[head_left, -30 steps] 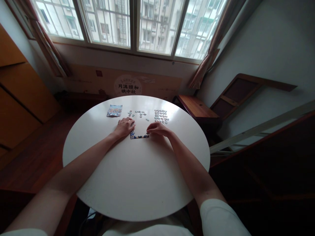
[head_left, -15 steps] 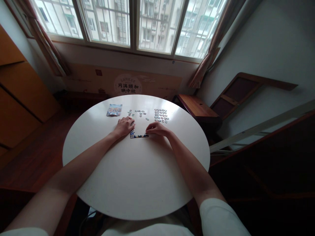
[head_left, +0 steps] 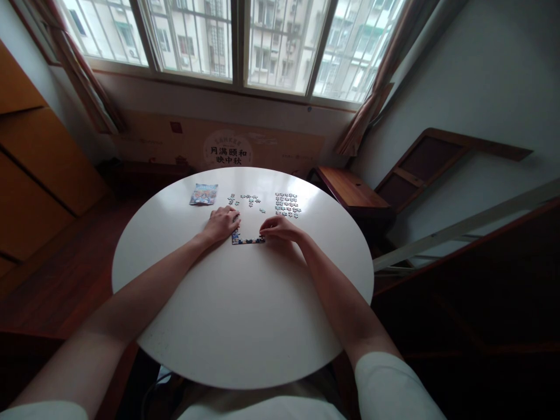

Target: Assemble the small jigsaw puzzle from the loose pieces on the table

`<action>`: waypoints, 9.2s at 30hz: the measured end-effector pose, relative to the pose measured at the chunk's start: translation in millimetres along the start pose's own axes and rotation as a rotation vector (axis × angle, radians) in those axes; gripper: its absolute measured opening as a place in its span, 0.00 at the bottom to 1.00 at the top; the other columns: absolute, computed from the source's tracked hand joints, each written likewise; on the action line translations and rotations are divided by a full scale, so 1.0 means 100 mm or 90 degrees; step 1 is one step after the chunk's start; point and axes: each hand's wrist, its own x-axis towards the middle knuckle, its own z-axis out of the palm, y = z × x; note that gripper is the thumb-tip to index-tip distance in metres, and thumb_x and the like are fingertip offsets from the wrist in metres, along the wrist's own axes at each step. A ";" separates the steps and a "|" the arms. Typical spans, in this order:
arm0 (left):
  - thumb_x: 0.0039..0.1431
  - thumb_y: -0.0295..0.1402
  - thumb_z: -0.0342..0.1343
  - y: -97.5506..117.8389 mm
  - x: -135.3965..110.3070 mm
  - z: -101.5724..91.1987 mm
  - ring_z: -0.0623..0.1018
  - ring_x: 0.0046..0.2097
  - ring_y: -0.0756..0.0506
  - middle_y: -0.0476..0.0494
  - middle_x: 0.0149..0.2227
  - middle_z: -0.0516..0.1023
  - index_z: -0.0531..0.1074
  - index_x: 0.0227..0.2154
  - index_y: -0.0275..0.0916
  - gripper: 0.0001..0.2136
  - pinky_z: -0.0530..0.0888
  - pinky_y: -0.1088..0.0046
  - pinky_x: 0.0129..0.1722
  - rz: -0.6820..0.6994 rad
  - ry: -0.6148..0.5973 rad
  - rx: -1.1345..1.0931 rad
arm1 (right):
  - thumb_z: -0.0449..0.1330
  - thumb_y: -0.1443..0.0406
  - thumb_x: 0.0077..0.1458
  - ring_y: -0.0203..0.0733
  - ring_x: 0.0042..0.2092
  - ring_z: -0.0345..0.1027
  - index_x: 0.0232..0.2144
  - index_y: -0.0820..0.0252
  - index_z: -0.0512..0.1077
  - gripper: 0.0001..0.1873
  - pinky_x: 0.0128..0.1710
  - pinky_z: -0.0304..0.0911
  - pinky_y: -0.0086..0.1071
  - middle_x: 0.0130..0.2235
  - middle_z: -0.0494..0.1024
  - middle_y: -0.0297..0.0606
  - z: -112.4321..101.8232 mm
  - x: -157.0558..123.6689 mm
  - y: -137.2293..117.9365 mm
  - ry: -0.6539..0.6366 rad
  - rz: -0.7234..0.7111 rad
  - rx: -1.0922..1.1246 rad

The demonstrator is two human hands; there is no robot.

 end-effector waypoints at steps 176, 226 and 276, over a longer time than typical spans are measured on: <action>0.63 0.38 0.45 0.00 0.00 0.01 0.70 0.55 0.38 0.42 0.56 0.71 0.72 0.50 0.43 0.17 0.64 0.57 0.53 -0.008 -0.009 0.015 | 0.54 0.63 0.58 0.38 0.33 0.68 0.43 0.54 0.76 0.14 0.36 0.58 0.29 0.32 0.78 0.35 0.09 -0.03 0.03 0.243 0.109 -0.523; 0.63 0.35 0.44 0.03 0.00 0.00 0.70 0.54 0.38 0.41 0.56 0.72 0.71 0.51 0.40 0.17 0.64 0.58 0.52 -0.013 -0.013 0.019 | 0.51 0.68 0.62 0.42 0.46 0.65 0.40 0.58 0.78 0.15 0.45 0.60 0.32 0.47 0.75 0.42 0.17 -0.01 -0.02 0.220 -0.041 -0.588; 0.64 0.36 0.42 -0.01 0.02 0.06 0.70 0.53 0.38 0.40 0.55 0.71 0.72 0.51 0.43 0.18 0.64 0.56 0.51 -0.008 0.006 0.019 | 0.54 0.73 0.57 0.44 0.43 0.65 0.42 0.59 0.79 0.16 0.48 0.60 0.36 0.40 0.77 0.42 0.34 0.17 0.05 0.271 -0.079 -0.455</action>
